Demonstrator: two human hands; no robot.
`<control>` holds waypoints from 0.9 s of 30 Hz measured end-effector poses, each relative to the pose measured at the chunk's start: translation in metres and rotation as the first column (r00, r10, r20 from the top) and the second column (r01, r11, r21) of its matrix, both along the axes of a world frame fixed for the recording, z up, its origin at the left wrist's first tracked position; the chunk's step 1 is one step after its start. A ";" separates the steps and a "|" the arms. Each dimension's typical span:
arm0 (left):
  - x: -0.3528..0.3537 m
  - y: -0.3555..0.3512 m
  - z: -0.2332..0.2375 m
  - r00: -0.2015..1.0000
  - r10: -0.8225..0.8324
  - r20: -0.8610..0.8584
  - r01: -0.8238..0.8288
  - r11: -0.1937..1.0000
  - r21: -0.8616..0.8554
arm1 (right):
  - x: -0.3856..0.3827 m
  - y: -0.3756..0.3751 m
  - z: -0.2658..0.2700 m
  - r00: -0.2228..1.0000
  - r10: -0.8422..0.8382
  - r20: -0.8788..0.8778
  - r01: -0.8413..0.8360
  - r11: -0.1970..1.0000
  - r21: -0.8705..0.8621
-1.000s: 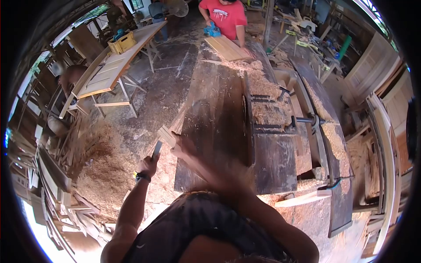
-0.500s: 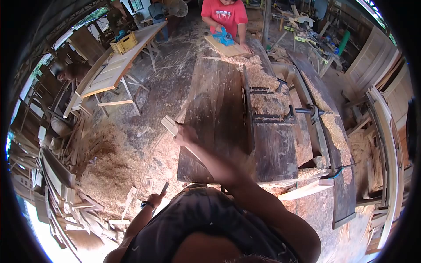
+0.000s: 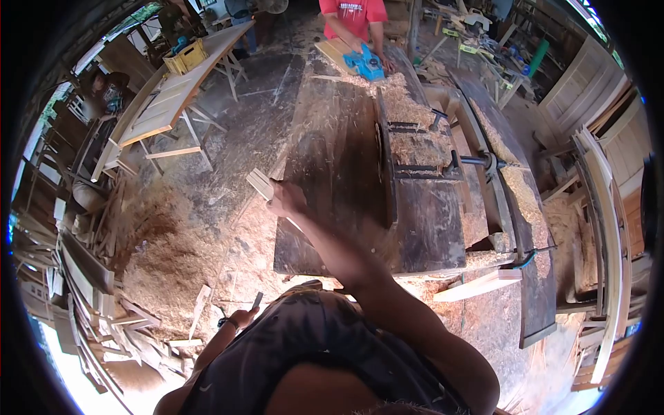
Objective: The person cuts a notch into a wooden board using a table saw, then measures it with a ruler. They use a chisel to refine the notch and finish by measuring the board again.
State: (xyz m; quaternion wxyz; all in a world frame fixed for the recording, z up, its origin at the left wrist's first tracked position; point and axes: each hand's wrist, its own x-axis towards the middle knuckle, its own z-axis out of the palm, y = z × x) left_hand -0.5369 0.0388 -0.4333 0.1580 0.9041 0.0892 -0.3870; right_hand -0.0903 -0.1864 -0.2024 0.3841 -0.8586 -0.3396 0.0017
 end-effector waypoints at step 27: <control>0.078 -0.038 0.045 0.915 0.347 -0.205 -0.361 0.932 -0.033 | -0.060 -0.151 0.033 0.922 0.074 -0.380 -0.215 0.914 -0.344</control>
